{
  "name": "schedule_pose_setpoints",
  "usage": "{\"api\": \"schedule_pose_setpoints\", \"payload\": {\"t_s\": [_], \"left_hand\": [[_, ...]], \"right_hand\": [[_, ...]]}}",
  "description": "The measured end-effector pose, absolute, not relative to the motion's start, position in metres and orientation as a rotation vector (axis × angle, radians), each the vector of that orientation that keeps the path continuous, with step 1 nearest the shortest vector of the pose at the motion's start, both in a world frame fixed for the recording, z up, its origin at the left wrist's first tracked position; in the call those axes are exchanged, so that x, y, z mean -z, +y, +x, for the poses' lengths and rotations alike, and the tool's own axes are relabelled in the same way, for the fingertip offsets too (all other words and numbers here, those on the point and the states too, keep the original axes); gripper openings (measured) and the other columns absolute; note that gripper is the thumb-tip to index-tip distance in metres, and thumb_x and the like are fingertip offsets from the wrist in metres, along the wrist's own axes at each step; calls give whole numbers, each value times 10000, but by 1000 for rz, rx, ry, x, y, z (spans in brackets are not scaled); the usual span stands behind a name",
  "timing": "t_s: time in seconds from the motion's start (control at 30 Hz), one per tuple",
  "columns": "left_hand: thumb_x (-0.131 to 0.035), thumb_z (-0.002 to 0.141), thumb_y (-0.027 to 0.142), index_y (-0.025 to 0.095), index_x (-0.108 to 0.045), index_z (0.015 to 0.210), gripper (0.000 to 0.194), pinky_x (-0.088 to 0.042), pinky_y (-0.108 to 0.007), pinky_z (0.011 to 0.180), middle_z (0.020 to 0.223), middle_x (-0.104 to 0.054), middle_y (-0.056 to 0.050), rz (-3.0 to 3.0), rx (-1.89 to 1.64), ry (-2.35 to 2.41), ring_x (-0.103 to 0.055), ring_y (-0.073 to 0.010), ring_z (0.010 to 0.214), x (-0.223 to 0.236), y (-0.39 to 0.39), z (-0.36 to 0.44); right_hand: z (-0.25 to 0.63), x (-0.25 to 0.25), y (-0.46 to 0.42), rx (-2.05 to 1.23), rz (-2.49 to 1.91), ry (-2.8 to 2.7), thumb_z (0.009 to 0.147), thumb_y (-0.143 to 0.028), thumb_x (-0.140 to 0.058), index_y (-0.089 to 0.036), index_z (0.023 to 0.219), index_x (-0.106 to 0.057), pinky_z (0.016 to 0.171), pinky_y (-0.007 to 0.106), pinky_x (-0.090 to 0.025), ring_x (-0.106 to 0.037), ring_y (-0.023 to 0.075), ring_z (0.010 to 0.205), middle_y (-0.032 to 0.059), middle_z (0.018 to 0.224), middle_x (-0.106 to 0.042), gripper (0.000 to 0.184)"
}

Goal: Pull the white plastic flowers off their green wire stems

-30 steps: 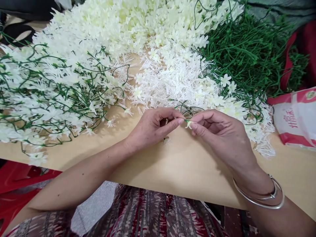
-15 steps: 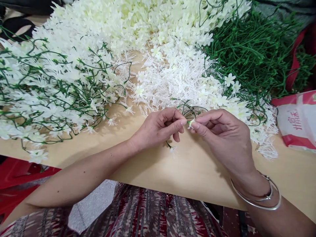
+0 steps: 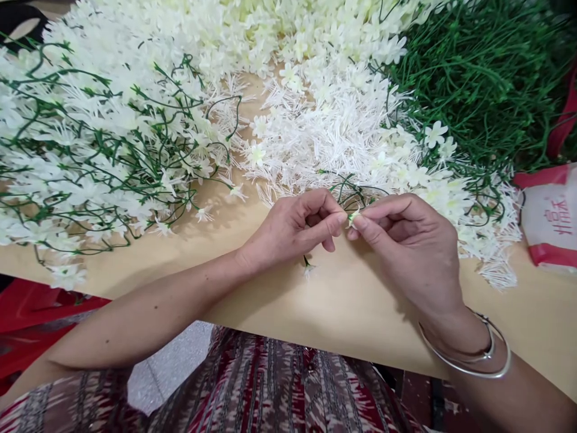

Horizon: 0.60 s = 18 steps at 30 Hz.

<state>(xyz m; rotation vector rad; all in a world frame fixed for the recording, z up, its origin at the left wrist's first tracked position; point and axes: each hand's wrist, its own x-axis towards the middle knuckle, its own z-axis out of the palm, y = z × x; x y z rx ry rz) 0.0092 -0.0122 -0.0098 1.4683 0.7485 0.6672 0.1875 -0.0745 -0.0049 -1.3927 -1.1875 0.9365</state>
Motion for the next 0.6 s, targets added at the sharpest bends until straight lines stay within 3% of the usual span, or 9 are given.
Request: {"api": "schedule_pose_setpoints", "payload": {"t_s": [0.27, 0.6], "left_hand": [[-719, 945, 467, 162, -631, 850, 331, -483, -172, 554, 722, -747, -15, 1501, -655, 729, -704, -92, 618, 11, -12, 9], [-720, 940, 500, 158, -641, 865, 359, -525, -203, 634, 707, -739, -17, 1477, -657, 665, -717, -110, 648, 13, -10, 8]], "right_hand": [[187, 6, -71, -1006, -1389, -1192, 810, -364, -858, -266, 806, -673, 510, 288, -512, -664, 149, 598, -9, 692, -698, 209], [186, 6, -71, -1009, -1356, -1219, 831, -315, -838, -270, 818, -677, 551, 305, -531, -664, 158, 621, -1, 711, -698, 168]]}}
